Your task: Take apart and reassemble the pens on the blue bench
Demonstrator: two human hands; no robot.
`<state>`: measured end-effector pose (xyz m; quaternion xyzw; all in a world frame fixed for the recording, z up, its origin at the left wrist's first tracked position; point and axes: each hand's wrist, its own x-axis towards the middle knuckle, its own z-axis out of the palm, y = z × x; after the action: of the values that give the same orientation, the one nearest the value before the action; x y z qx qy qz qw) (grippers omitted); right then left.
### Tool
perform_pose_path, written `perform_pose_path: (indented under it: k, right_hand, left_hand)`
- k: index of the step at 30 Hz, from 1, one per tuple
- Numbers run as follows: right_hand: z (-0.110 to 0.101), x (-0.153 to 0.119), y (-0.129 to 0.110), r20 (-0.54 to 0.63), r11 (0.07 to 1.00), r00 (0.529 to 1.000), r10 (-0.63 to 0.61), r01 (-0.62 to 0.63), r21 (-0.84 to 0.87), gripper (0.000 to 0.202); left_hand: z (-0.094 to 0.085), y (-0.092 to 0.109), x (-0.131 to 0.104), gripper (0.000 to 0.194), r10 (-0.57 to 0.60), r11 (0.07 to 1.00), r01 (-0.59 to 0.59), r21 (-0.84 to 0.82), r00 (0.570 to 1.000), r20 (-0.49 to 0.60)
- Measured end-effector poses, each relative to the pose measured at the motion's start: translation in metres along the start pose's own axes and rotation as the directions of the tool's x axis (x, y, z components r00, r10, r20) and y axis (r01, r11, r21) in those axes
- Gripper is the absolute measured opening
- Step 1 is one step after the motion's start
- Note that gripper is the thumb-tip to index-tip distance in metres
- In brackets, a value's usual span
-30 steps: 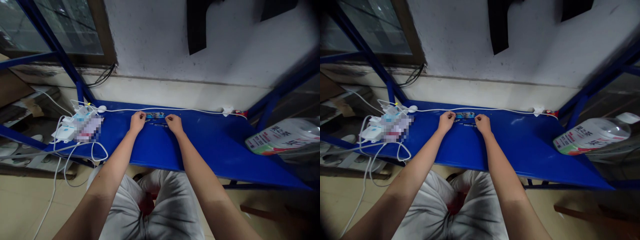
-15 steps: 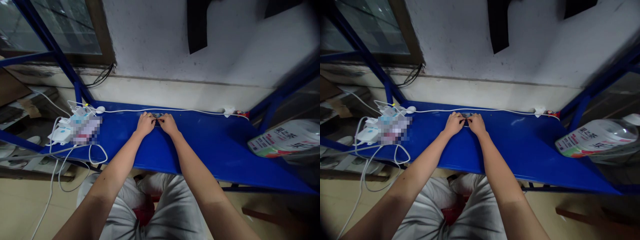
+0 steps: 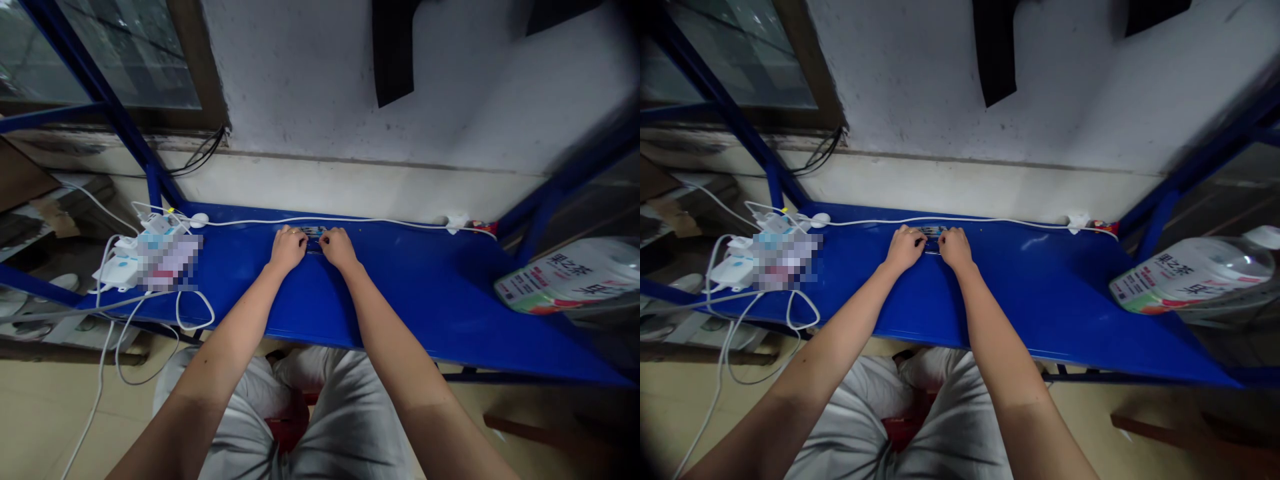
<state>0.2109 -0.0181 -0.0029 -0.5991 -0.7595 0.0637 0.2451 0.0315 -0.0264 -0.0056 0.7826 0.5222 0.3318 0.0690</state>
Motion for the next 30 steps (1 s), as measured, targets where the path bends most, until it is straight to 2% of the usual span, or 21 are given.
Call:
perform_pose_path:
  k: [9,17,24,30]
  right_hand:
    - [-0.007,-0.004,-0.009,0.048,0.999,0.999,0.024,-0.022,-0.041,0.026]
    - [-0.005,-0.004,-0.012,0.026,1.000,0.999,-0.026,0.025,0.009,0.027]
    - [-0.002,-0.004,-0.012,-0.055,0.980,0.995,-0.085,0.094,0.178,0.021]
    - [-0.006,-0.003,0.009,-0.053,0.974,0.998,-0.043,0.054,0.221,0.022]
  left_hand:
    - [-0.005,0.003,0.000,0.024,-0.008,0.995,-0.001,0.103,0.997,0.079]
    - [-0.002,0.002,0.000,0.023,0.008,0.999,-0.011,0.032,0.997,0.080]
    - [-0.003,0.002,0.002,0.016,-0.003,0.996,0.003,-0.090,1.000,-0.002]
    - [-0.009,-0.010,0.000,0.019,-0.030,0.995,0.021,-0.101,0.995,-0.091]
